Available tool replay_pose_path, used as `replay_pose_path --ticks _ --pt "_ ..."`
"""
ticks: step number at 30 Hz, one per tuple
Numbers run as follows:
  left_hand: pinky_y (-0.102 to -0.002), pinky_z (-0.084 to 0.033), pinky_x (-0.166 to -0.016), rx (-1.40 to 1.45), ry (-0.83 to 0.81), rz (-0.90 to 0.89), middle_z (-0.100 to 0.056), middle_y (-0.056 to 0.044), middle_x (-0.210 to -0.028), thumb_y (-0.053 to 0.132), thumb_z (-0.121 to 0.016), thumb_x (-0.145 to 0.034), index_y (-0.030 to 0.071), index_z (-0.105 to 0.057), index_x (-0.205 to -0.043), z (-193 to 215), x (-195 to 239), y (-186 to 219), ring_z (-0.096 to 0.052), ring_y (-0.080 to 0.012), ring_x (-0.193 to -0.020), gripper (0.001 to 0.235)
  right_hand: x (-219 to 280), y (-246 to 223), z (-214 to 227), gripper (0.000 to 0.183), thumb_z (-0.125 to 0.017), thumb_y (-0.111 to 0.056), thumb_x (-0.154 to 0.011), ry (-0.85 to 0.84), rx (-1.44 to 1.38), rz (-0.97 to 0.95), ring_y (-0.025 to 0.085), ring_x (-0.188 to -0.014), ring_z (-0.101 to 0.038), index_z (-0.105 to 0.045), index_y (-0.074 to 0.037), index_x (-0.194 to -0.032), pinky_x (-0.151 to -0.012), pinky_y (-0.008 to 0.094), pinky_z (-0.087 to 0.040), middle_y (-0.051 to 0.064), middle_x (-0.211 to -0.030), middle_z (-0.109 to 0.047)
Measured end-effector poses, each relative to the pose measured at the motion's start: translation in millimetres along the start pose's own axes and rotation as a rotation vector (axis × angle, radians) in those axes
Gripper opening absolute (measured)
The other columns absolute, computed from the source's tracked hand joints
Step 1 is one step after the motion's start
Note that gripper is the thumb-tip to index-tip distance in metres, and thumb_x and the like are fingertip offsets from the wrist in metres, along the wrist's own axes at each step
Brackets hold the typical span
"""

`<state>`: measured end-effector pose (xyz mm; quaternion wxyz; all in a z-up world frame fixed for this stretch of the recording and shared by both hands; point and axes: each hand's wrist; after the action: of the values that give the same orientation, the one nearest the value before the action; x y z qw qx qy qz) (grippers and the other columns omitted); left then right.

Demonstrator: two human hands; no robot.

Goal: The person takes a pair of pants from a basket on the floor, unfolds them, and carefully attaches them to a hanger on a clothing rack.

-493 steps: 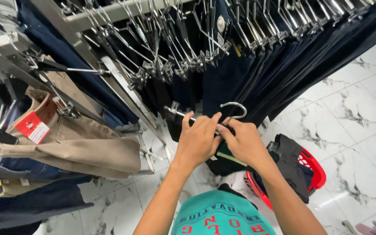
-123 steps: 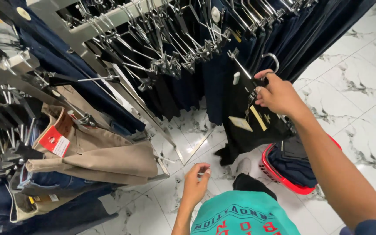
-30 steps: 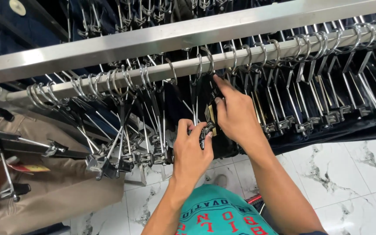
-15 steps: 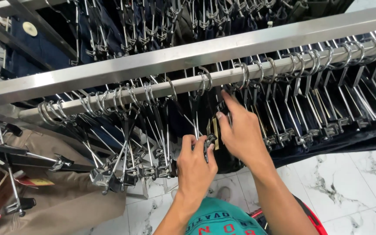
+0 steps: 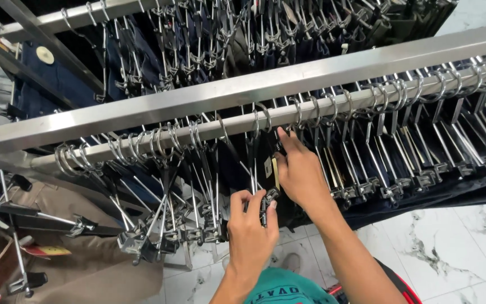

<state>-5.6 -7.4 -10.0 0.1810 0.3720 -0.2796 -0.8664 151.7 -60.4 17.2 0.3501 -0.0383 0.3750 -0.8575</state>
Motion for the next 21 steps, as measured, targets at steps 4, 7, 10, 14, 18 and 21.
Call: replay_pose_path --ticks 4,7,10,14,18,21 --pt "-0.03 -0.056 -0.055 0.022 0.038 -0.01 -0.051 -0.017 -0.104 0.012 -0.071 -0.092 -0.001 -0.067 -0.116 0 2 1 -0.059 -0.0231 -0.068 0.028 3 -15 14 0.056 -0.058 -0.029 -0.098 -0.115 0.008 -0.117 0.026 -0.047 -0.061 -0.048 -0.008 -0.15 -0.065 0.046 -0.056 0.028 -0.159 -0.037" --pt "-0.033 -0.057 -0.057 0.086 0.039 0.003 -0.051 -0.017 -0.104 0.015 -0.073 -0.089 -0.003 -0.064 -0.121 4 -3 9 -0.062 -0.0263 -0.076 0.038 22 -13 13 0.049 -0.065 -0.037 -0.096 0.182 0.123 0.179 0.046 -0.124 -0.05 -0.067 -0.005 -0.133 -0.102 0.055 -0.044 0.027 -0.148 -0.05" --pt "-0.041 -0.057 -0.087 0.273 0.03 -0.027 -0.058 -0.021 -0.111 0.014 -0.073 -0.083 -0.007 -0.053 -0.123 9 -7 16 -0.065 -0.0348 -0.102 0.05 37 -56 49 0.063 -0.055 -0.038 -0.092 -0.287 -0.035 0.086 0.024 -0.095 -0.068 -0.052 -0.01 -0.149 -0.086 0.043 -0.052 0.01 -0.127 -0.07" --pt "-0.049 -0.055 -0.094 0.411 -0.112 -0.041 -0.053 -0.029 -0.124 0.021 -0.056 -0.082 -0.013 -0.039 -0.137 9 15 -7 -0.061 -0.0409 -0.112 0.068 66 -40 51 0.101 -0.073 -0.039 -0.07 -0.571 -0.004 0.181 0.035 -0.142 -0.042 -0.035 -0.011 -0.16 -0.112 0.048 -0.036 0.02 -0.157 -0.043" --pt "-0.049 -0.046 -0.113 0.665 -0.089 0.012 -0.043 -0.027 -0.149 0.045 -0.041 -0.096 -0.004 -0.043 -0.142 4 30 -13 -0.052 -0.0375 -0.135 0.067 79 -26 46 0.108 -0.08 -0.064 -0.069 -0.428 -0.121 0.355 0.032 -0.132 -0.052 -0.04 -0.014 -0.156 -0.107 0.045 -0.042 0.017 -0.145 -0.053" --pt "-0.052 -0.042 -0.118 0.749 -0.073 0.007 -0.04 -0.031 -0.156 0.029 -0.048 -0.085 -0.003 -0.045 -0.141 -1 25 -16 -0.047 -0.0415 -0.143 0.064 83 -21 42 0.08 -0.076 -0.05 -0.085 -0.272 -0.176 0.436 0.027 -0.119 -0.067 -0.049 -0.009 -0.149 -0.1 0.038 -0.053 0.013 -0.133 -0.063"
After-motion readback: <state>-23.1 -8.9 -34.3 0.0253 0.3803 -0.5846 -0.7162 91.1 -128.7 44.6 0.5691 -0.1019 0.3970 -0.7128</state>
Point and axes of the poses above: each hand's wrist, its own x-axis away from the middle knuckle, its own z-axis out of the back of the hand, y = z × x
